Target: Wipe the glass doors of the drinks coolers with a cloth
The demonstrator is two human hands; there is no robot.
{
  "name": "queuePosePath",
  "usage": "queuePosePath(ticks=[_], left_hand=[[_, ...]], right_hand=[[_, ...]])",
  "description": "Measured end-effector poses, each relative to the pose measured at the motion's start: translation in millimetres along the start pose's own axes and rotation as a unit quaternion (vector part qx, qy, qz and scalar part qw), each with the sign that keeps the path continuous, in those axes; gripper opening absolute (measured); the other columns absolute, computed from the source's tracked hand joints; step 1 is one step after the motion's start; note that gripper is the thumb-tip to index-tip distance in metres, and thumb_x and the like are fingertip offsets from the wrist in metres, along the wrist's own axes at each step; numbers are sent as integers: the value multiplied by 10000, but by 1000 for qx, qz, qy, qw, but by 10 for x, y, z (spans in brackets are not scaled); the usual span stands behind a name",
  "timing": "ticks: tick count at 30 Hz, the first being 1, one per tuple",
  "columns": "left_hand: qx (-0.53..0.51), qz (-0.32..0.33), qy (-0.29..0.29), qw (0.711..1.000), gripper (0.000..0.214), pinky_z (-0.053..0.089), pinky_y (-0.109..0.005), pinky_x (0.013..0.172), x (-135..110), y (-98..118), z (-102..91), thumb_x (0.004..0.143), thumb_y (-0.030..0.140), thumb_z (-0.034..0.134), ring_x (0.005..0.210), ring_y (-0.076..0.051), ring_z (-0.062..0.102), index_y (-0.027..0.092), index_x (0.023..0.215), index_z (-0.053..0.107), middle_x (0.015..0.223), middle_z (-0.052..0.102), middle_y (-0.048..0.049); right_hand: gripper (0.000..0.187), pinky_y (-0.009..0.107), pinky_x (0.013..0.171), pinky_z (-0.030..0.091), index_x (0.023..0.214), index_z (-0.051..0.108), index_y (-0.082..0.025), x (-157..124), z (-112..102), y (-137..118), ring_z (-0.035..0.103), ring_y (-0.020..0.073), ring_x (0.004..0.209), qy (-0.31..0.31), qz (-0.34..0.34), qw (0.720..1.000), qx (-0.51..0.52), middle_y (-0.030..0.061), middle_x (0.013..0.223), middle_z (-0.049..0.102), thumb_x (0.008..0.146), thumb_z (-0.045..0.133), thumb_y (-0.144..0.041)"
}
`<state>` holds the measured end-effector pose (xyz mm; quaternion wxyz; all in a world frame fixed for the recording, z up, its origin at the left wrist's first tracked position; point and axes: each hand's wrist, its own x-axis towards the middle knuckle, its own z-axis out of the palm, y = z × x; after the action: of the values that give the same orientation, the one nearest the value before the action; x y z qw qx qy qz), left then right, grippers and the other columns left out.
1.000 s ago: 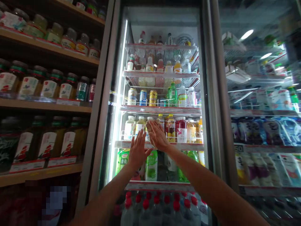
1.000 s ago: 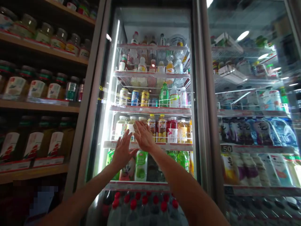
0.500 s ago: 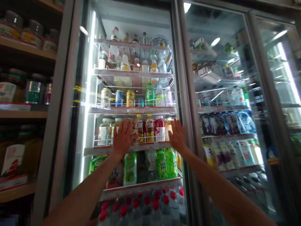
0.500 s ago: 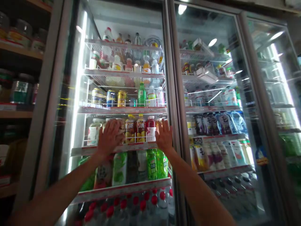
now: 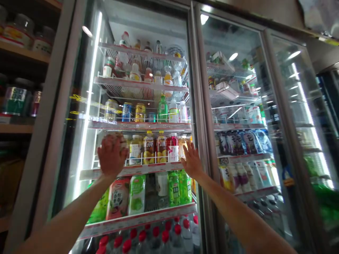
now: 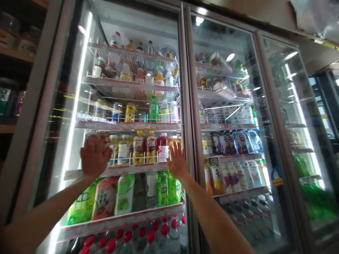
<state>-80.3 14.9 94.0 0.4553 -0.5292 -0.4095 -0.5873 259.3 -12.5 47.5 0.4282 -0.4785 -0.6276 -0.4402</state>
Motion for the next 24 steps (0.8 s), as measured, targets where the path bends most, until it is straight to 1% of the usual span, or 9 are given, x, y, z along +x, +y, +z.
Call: queuePosePath(ticks=[3, 5, 7, 8, 11, 13, 15, 20, 24], left_hand=[[-34, 150, -68, 986, 441, 195, -513, 1068, -142, 577, 111, 866, 373, 444, 1370, -318, 217, 252, 1288, 485, 1443, 360, -108], [-51, 231, -98, 967, 451, 149, -501, 1090, -205, 729, 128, 853, 379, 480, 1364, -295, 246, 293, 1296, 472, 1433, 388, -76], [-52, 253, -106, 960, 445, 136, -504, 1093, -203, 618, 96, 851, 391, 487, 1346, -279, 291, 302, 1286, 479, 1419, 411, -67], [-46, 230, -95, 967, 435, 143, -512, 1089, -176, 493, 68, 855, 396, 475, 1338, -279, 307, 289, 1277, 491, 1413, 418, -78], [-14, 42, -17, 999, 452, 186, -552, 1056, -49, 107, -5, 874, 389, 414, 1337, -323, 291, 191, 1268, 510, 1402, 406, -161], [-14, -29, -1, 999, 492, 177, -573, 1050, 13, 24, -7, 871, 383, 404, 1352, -352, 245, 148, 1297, 480, 1416, 371, -190], [-29, -2, -22, 999, 537, 145, -570, 1070, 30, 114, 26, 861, 382, 413, 1373, -353, 187, 133, 1337, 428, 1443, 333, -181], [-41, 180, -82, 979, 554, 125, -522, 1101, 8, 490, 96, 869, 368, 411, 1396, -303, 137, 150, 1376, 363, 1459, 326, -136], [-32, 234, -124, 964, 423, 156, -528, 1085, 71, 309, 0, 885, 352, 411, 1393, -297, 159, 292, 1300, 467, 1447, 367, -64]], right_hand=[[561, 519, 1086, 265, 1437, 235, -161, -17, -24, 17, 65, 274, 1416, -11, -4, 1000, -18, 102, 1531, 148, 897, 358, -252], [564, 514, 1084, 270, 1440, 227, -173, -26, -40, 51, 72, 267, 1416, -19, -19, 999, -28, 95, 1534, 137, 896, 358, -241], [582, 516, 1083, 272, 1449, 196, -188, -33, -45, 83, 64, 262, 1417, -24, -34, 999, -30, 86, 1537, 121, 892, 359, -232], [597, 522, 1084, 268, 1455, 172, -196, -37, -42, 92, 56, 261, 1418, -22, -37, 999, -29, 83, 1539, 111, 890, 361, -231], [655, 540, 1091, 245, 1468, 79, -207, -45, -18, 80, 20, 268, 1418, -10, -36, 999, -26, 87, 1543, 56, 885, 375, -242], [681, 541, 1091, 244, 1470, 41, -203, -47, -2, 57, 12, 273, 1418, -8, -27, 999, -29, 91, 1544, 33, 883, 384, -253], [690, 536, 1090, 249, 1470, 31, -201, -47, 8, 40, 23, 275, 1418, -12, -19, 999, -34, 92, 1544, 41, 883, 388, -258], [692, 534, 1089, 246, 1469, -14, -206, -53, 5, 49, 39, 276, 1417, -17, -27, 999, -40, 95, 1545, 43, 898, 372, -273], [687, 537, 1089, 241, 1467, -27, -215, -58, -3, 68, 29, 278, 1417, -21, -29, 999, -40, 92, 1546, 36, 906, 364, -276]])
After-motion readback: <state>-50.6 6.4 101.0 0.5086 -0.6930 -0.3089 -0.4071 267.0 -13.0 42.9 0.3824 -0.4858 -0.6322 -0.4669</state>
